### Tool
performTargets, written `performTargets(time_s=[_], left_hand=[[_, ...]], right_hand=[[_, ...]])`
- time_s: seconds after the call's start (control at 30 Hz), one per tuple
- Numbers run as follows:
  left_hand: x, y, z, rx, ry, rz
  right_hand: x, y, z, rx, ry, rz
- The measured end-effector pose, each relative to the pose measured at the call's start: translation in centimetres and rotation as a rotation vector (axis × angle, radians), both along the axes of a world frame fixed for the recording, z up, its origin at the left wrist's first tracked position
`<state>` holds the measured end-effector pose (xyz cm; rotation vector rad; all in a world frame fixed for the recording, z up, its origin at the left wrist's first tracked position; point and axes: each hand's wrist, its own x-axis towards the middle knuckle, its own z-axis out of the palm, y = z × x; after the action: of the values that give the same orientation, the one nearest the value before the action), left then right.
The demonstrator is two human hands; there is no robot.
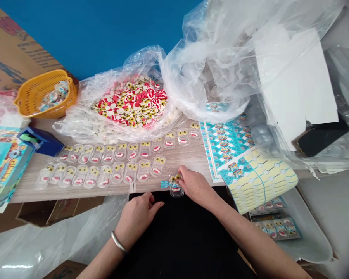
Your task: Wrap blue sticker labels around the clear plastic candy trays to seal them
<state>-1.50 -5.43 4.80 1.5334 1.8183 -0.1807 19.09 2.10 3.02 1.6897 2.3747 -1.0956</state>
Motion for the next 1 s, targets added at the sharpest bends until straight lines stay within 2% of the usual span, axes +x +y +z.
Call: performTargets(time_s=[0.1,0.2,0.27,0.33,0.4,0.47,0.6,0.83,0.93,1.0], left_hand=[[0.0,-1.6,-2.5,-0.067,-0.446,0.395],[1.2,-1.8,-4.4,-0.179,-0.931,0.768],[1.9,-1.7,-4.8,-0.196,-1.078,0.919],[2.1,-1.8,-4.7,-0.167,-1.103,1.001],[1.9,-1.9,-4.2,-0.124,-1.088,1.04],[1.5,-1.7,-3.3,-0.071,-1.079,1.059],[1.2,-0.2,-1.0,0.05,-1.118,1.033],[2.0,3.4,2.2,0.116,-1.249,0.922],[2.2,4.5,2.8,0.165,-1.257,0.88],[2.5,5.0,2.8,0.214,-1.217,0.871]], right_hand=[[-1.3,-1.0,-0.3,0.015,0.017,0.028],[-2.6,-1.8,-0.5,0.018,0.026,0.06],[-3.2,-2.3,-0.5,0.015,0.035,0.084],[-3.3,-2.5,-0.6,0.004,0.076,0.075],[-2.9,-2.6,-0.7,-0.036,0.199,0.024],[-2.0,-2.5,-0.8,-0.133,0.412,-0.065],[-0.2,-2.1,-0.5,-0.344,0.798,-0.254],[1.5,-0.3,1.5,-0.294,1.055,-0.537],[2.0,0.1,2.3,-0.275,1.133,-0.624],[2.0,0.0,2.8,-0.255,1.159,-0.617]])
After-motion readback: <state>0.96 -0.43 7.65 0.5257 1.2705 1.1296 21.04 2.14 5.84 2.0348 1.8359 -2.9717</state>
